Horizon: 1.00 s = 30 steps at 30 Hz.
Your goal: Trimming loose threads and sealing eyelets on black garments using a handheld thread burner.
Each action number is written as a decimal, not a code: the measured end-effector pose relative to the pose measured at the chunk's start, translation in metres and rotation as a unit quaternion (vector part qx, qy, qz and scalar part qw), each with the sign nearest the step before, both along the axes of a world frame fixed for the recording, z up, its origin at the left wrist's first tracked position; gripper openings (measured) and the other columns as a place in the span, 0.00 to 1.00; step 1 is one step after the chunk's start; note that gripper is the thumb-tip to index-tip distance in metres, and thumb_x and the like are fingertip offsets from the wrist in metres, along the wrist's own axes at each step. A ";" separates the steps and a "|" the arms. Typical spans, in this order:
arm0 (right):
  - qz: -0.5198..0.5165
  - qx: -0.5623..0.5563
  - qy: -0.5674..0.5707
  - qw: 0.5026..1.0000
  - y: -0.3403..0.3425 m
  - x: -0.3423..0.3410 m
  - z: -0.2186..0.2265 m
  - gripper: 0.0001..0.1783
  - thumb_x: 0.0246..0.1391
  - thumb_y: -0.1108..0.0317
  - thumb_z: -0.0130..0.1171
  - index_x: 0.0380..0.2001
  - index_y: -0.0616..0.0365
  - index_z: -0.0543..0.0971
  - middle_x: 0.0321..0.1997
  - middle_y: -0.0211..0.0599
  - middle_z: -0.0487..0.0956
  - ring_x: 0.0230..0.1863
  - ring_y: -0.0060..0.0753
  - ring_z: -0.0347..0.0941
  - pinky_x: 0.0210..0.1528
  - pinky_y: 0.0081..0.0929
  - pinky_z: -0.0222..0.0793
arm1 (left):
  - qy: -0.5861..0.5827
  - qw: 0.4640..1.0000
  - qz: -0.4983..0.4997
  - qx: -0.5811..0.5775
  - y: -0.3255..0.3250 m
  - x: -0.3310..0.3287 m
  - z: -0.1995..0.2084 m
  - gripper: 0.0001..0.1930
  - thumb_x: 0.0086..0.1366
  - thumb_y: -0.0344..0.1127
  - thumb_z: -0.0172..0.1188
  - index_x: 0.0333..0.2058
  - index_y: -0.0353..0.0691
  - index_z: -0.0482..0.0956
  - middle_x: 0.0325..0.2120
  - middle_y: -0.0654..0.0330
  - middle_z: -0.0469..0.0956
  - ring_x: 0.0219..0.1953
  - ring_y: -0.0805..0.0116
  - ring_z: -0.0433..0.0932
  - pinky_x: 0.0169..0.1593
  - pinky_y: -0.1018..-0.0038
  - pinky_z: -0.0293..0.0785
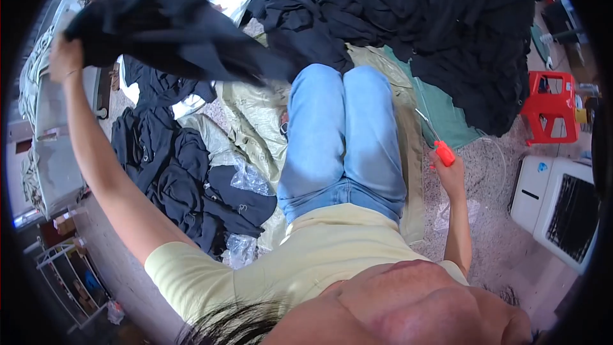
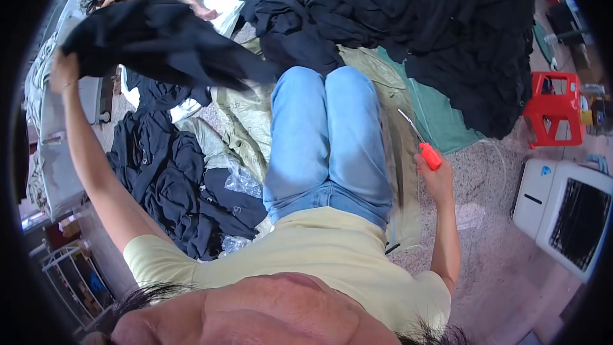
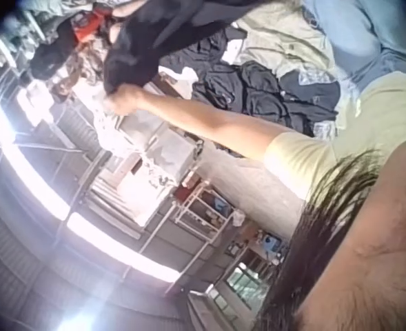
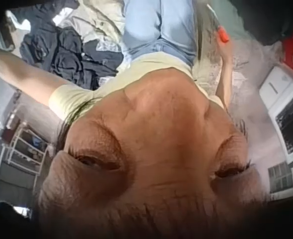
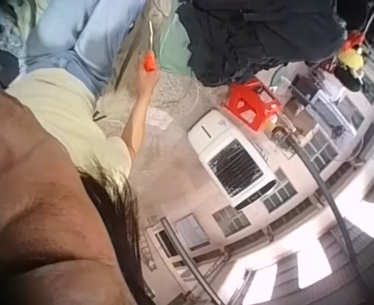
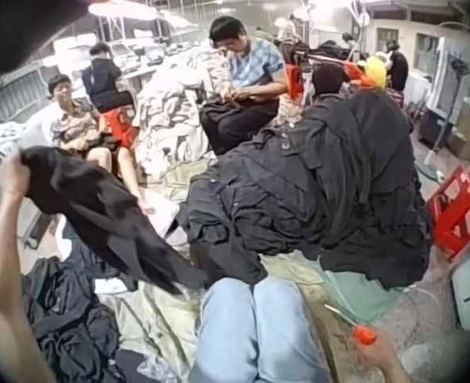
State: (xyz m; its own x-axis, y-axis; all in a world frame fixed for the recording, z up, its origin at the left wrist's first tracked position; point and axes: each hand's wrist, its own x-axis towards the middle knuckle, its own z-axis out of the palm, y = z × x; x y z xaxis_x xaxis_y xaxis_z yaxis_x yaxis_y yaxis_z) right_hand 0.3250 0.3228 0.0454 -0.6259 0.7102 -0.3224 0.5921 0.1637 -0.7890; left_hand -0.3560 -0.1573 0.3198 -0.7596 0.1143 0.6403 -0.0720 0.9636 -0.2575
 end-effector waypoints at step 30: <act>-0.149 -0.008 -0.022 0.989 0.001 -0.082 -0.047 0.20 0.65 0.63 0.57 0.57 0.59 0.72 0.39 0.34 0.79 0.32 0.19 0.75 0.28 0.18 0.71 | -0.300 0.410 -0.306 0.805 0.396 0.075 -0.378 0.19 0.42 0.22 0.68 0.36 0.35 0.75 0.28 0.62 0.76 0.29 0.73 0.75 0.35 0.75 0.74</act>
State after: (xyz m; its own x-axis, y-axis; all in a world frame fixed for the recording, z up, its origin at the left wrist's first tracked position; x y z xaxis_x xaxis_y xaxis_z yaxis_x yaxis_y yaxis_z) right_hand 0.2429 0.3239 -0.0012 -0.3753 0.8552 -0.3575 0.6456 -0.0356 -0.7628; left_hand -0.2808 0.2384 -0.0583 -0.9802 0.1970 -0.0204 -0.0784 -0.2916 0.9533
